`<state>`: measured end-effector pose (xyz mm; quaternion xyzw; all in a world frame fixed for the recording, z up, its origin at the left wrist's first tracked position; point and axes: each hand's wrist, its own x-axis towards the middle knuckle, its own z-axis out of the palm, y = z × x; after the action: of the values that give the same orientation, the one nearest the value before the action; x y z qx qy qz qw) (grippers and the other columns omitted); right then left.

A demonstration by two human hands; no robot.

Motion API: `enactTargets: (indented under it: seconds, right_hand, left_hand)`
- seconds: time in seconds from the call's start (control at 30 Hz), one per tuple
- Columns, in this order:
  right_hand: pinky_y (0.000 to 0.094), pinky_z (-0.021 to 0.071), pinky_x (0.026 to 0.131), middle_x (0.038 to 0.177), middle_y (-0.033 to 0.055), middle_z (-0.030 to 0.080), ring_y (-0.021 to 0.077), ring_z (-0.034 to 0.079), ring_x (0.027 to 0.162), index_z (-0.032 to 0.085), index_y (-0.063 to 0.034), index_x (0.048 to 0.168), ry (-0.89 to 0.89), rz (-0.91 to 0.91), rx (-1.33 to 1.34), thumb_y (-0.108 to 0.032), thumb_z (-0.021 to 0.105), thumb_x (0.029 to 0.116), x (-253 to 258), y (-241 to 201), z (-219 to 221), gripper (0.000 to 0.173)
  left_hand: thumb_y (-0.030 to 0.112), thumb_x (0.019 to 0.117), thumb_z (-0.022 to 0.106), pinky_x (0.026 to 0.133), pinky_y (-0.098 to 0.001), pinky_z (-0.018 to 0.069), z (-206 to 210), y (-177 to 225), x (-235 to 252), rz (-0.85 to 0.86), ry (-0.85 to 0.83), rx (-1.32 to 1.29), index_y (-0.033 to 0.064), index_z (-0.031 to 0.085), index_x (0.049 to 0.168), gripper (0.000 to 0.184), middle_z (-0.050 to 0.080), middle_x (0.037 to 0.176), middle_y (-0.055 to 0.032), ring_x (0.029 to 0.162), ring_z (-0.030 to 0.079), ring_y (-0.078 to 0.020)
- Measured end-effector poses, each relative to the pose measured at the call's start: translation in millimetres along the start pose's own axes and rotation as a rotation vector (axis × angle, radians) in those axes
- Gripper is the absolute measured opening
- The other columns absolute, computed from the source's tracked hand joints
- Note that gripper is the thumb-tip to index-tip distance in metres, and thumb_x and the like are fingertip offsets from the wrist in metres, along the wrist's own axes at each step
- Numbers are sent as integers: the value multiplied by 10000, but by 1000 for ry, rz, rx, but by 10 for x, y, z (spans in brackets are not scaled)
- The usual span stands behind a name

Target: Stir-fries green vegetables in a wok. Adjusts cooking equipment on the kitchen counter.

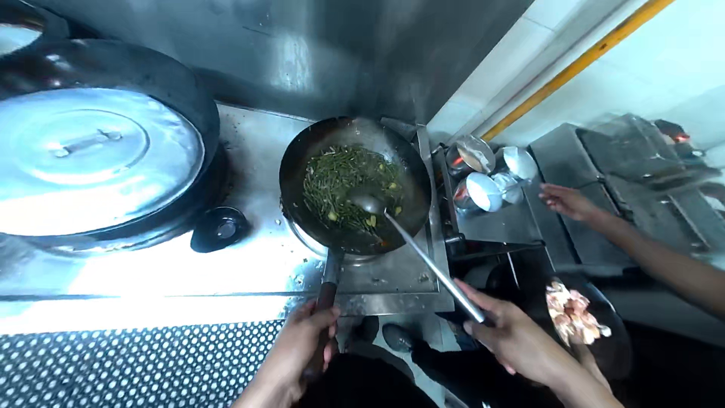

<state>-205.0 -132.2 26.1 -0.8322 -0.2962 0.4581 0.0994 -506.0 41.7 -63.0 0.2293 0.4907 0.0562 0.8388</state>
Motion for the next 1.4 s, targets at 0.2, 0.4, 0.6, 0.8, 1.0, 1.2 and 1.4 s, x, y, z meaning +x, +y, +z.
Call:
enactTargets:
  seconds: [0.2,0.4,0.6,0.8,1.0,1.2,1.4]
  right_hand:
    - [422,543,520,923,139,659,213,577,537,283,-384,1631,246,-16,-115,-204,605,1013,738,-480,-200,719]
    - [557,560,918,1277,159,673,321,695,1039,245,-394,1639,217,-68,-276,-197,596,1001,1276,-959,222,754]
    - [539,577,824,1076,114,729,286,701,872,296,-435,1617,159,-81,-445,-250,593,988,359,-649,117,719]
    - [504,585,734,1137,158,698,274,689,792,263,-396,1634,313,-11,-309,-244,574,1003,925,-513,-311,720]
    - [273,443,387,657,36,500,114,472,435,213,-234,1646,36,135,850,-112,552,1031,491,-350,656,713]
    - [249,441,376,639,14,454,99,462,423,248,-225,1621,-140,71,1122,-83,525,1019,347,-774,910,678]
    - [382,533,451,876,95,664,188,567,489,265,-315,1648,134,-35,120,-202,618,984,224,-646,346,760]
  left_hand:
    - [163,1029,594,415,-306,517,72,-76,-53,15,-35,60,43,531,1217,232,575,734,-90,475,552,-171]
    - [140,1025,596,411,-294,514,-17,-46,13,26,-29,64,37,546,1180,193,591,740,-86,469,551,-157]
    - [126,1016,590,449,-266,505,31,-19,-145,72,-52,-37,30,542,1166,184,611,766,-71,527,576,-140]
    - [108,1012,595,447,-277,504,16,-130,35,100,-22,-5,18,551,1188,202,604,750,-73,515,566,-142]
    - [147,1021,590,422,-286,493,11,-204,108,82,-34,63,34,527,1224,242,611,761,-71,497,562,-149]
    - [137,1025,580,466,-316,538,112,-234,69,41,-86,106,34,462,1237,264,596,747,-72,534,595,-170]
    - [155,1037,574,436,-283,511,54,-203,150,37,-41,89,32,513,1193,207,605,752,-72,493,564,-148]
